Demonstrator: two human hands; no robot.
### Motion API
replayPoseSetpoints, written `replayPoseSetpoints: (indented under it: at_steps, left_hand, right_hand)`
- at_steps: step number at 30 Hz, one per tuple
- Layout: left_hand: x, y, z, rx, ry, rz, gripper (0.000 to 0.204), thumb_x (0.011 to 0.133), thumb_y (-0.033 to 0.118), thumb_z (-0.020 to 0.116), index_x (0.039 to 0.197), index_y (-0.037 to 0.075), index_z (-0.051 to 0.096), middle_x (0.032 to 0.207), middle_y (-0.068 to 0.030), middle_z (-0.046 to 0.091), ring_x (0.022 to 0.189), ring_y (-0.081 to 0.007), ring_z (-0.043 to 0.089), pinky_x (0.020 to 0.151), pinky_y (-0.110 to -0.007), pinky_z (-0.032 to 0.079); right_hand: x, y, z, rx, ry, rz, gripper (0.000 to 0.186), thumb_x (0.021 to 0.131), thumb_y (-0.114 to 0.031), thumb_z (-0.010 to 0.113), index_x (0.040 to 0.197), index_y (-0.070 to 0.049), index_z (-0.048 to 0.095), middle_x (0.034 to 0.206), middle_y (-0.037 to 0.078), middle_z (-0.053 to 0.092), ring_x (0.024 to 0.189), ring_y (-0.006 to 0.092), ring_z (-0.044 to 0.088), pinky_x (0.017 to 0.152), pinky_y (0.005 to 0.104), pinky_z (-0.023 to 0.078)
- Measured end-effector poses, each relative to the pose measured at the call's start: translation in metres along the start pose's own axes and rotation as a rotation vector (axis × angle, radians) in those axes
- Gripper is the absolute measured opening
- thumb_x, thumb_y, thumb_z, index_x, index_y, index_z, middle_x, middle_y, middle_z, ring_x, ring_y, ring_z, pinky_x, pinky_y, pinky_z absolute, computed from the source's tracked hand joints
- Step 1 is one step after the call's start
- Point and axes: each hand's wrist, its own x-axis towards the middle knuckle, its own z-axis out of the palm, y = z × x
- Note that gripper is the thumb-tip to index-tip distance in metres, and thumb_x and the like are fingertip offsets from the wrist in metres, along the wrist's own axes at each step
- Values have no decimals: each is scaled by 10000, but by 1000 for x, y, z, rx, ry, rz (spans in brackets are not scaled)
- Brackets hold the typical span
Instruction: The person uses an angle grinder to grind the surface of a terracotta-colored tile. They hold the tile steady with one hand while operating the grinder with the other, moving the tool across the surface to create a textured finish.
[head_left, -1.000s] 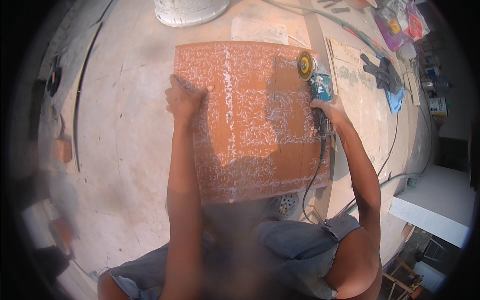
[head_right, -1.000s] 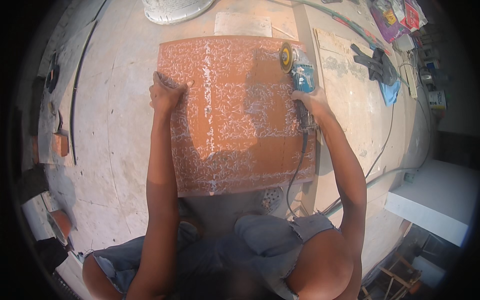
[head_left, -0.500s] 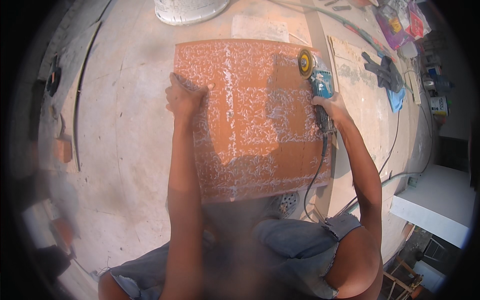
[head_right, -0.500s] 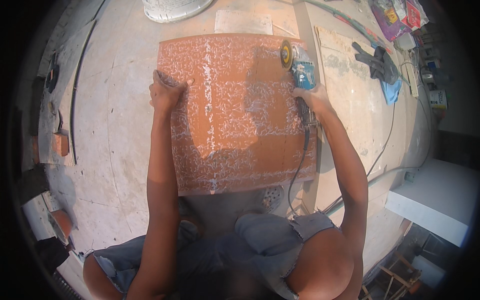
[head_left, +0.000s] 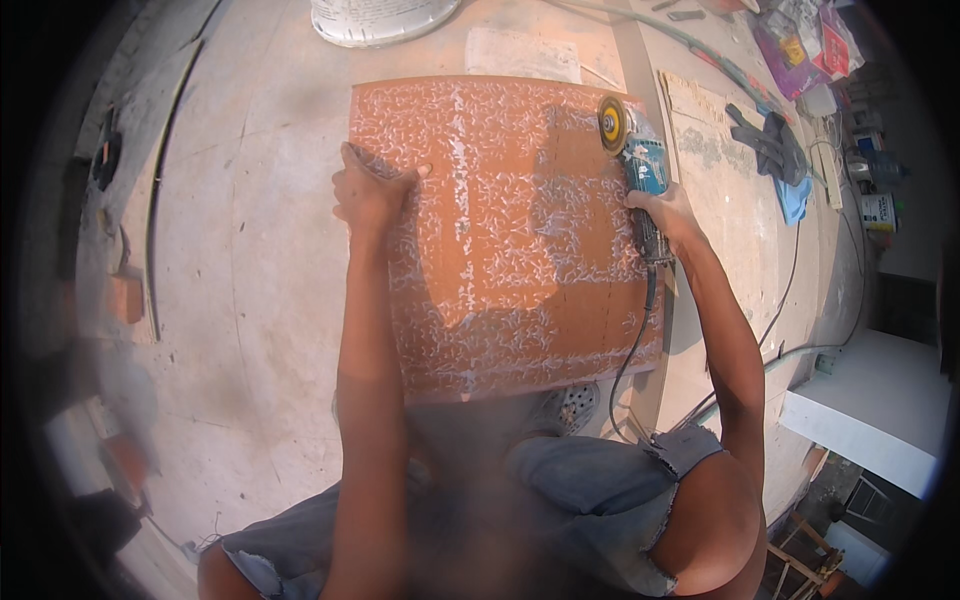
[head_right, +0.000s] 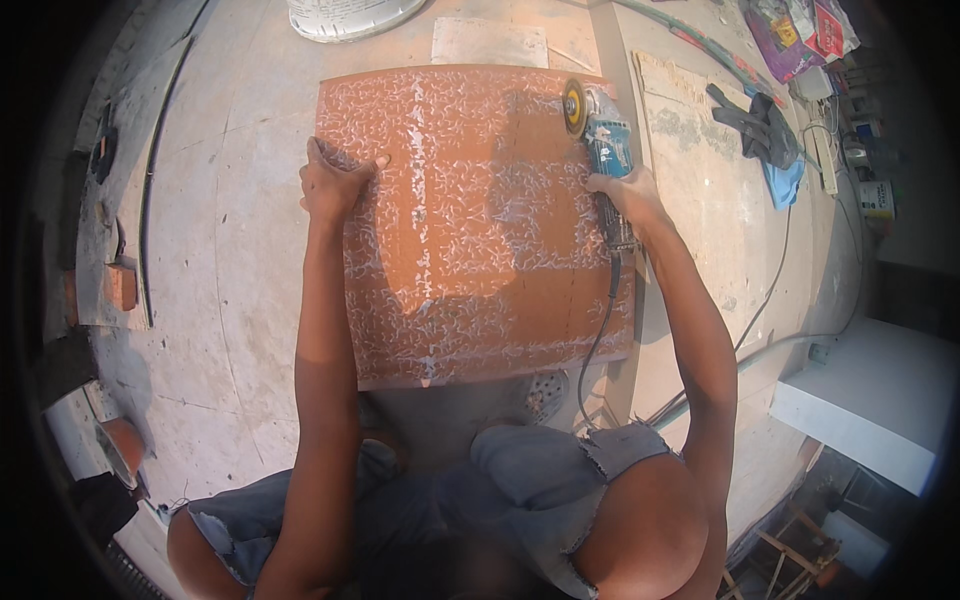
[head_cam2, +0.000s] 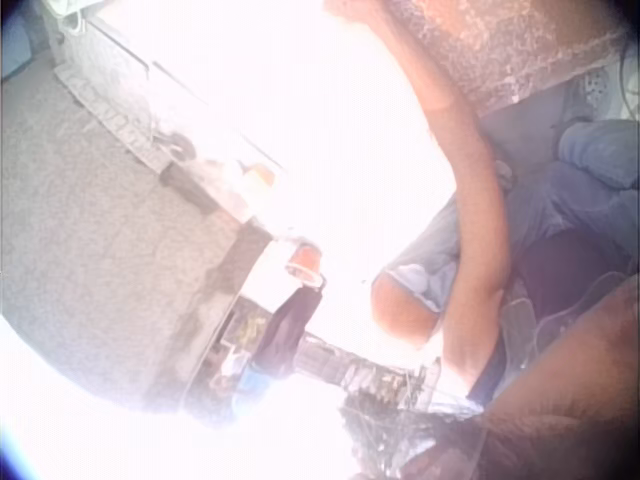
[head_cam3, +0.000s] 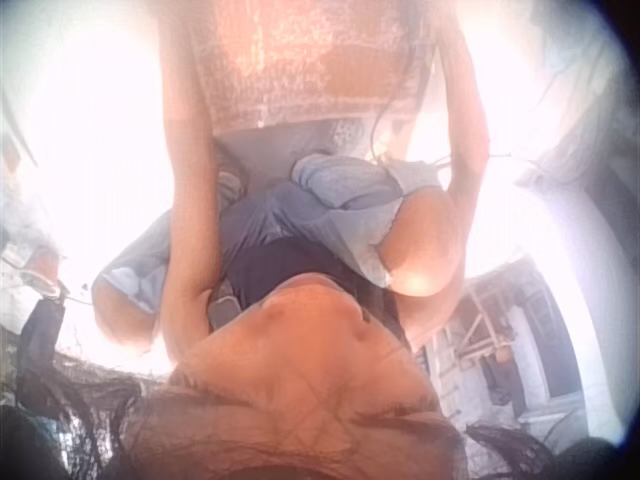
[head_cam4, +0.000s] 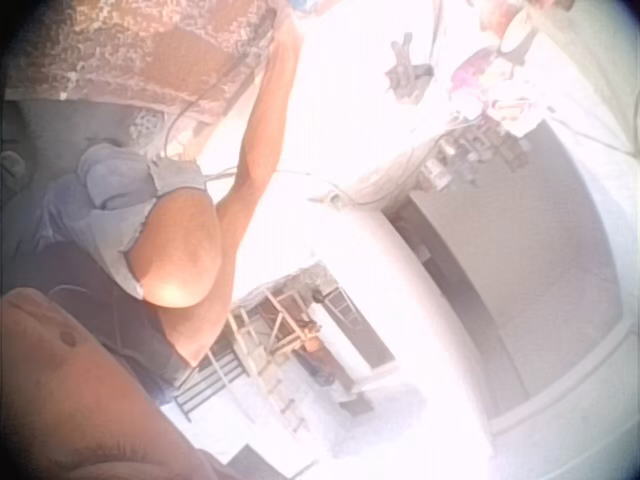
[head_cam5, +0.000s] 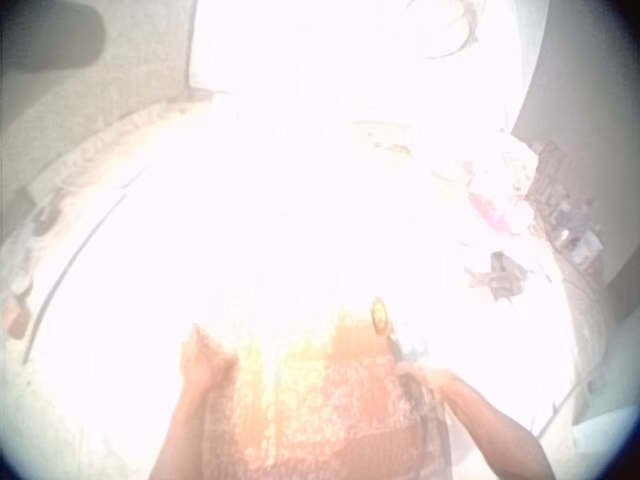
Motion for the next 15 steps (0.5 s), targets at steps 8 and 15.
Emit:
replayPoseSetpoints:
  at_steps: [8,15]
  left_hand:
    - [0,2,-1,-6,-15,-28,1406,648,579,1038,1713,31,302,1499,-277,588,1398,-435,596,1169,-631,426]
    - [2,-1,0,-39,-32,-27,1458,615,603,1046,1716,13,294,1564,-302,557,1453,-449,566,1221,-647,386]
  right_hand:
    - [5,4,0,11,23,-22,220,804,-135,855,939,10,760,809,88,732,639,182,678,593,368,543]
    - [4,4,1,33,-10,-22,280,806,-155,826,1002,16,723,815,93,709,616,192,666,570,356,546]
